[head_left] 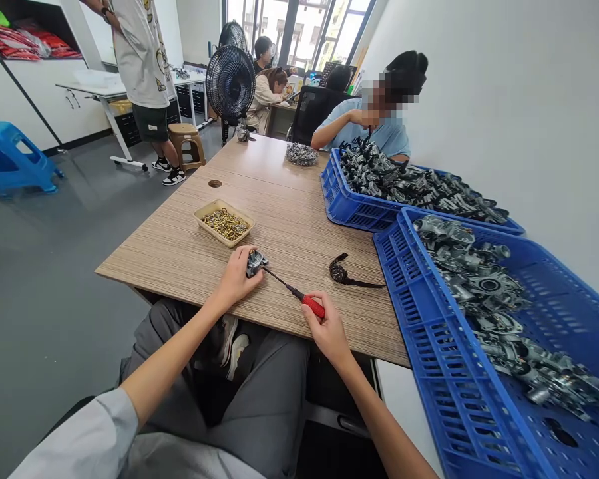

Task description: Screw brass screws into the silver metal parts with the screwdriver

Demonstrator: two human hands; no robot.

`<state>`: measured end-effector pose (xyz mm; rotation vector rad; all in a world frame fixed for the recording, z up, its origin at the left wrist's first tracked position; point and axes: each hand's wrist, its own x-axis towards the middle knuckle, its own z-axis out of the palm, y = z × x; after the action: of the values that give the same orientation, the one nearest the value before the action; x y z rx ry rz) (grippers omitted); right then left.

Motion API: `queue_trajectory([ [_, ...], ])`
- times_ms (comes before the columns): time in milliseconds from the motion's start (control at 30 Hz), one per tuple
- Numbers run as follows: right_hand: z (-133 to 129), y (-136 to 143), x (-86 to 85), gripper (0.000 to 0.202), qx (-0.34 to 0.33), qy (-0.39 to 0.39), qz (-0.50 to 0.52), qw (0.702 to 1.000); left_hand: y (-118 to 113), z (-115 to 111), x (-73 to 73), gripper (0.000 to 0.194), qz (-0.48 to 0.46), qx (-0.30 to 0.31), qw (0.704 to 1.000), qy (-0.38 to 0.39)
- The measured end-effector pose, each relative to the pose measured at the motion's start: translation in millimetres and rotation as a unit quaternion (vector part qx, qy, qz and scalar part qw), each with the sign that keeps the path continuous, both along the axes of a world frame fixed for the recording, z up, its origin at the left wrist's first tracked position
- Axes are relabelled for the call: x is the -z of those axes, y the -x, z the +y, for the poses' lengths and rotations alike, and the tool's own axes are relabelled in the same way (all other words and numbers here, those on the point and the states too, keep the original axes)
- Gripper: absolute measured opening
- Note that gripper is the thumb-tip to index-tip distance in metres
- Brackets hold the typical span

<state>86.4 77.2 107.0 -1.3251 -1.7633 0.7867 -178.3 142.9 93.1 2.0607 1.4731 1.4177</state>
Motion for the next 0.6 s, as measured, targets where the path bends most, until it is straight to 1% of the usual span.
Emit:
queue_trajectory([
  [133, -0.1, -0.2, -0.4, 0.026, -0.010, 0.004, 0.026, 1.000, -0.4, -0.5, -0.1, 0.047, -0.001, -0.002, 1.000, -0.003],
  [600, -0.8, 0.1, -2.2, 0.023, -0.007, 0.004, 0.050, 0.999, -1.4, -0.4, 1.5, 0.049, -0.002, -0.001, 1.000, 0.000],
])
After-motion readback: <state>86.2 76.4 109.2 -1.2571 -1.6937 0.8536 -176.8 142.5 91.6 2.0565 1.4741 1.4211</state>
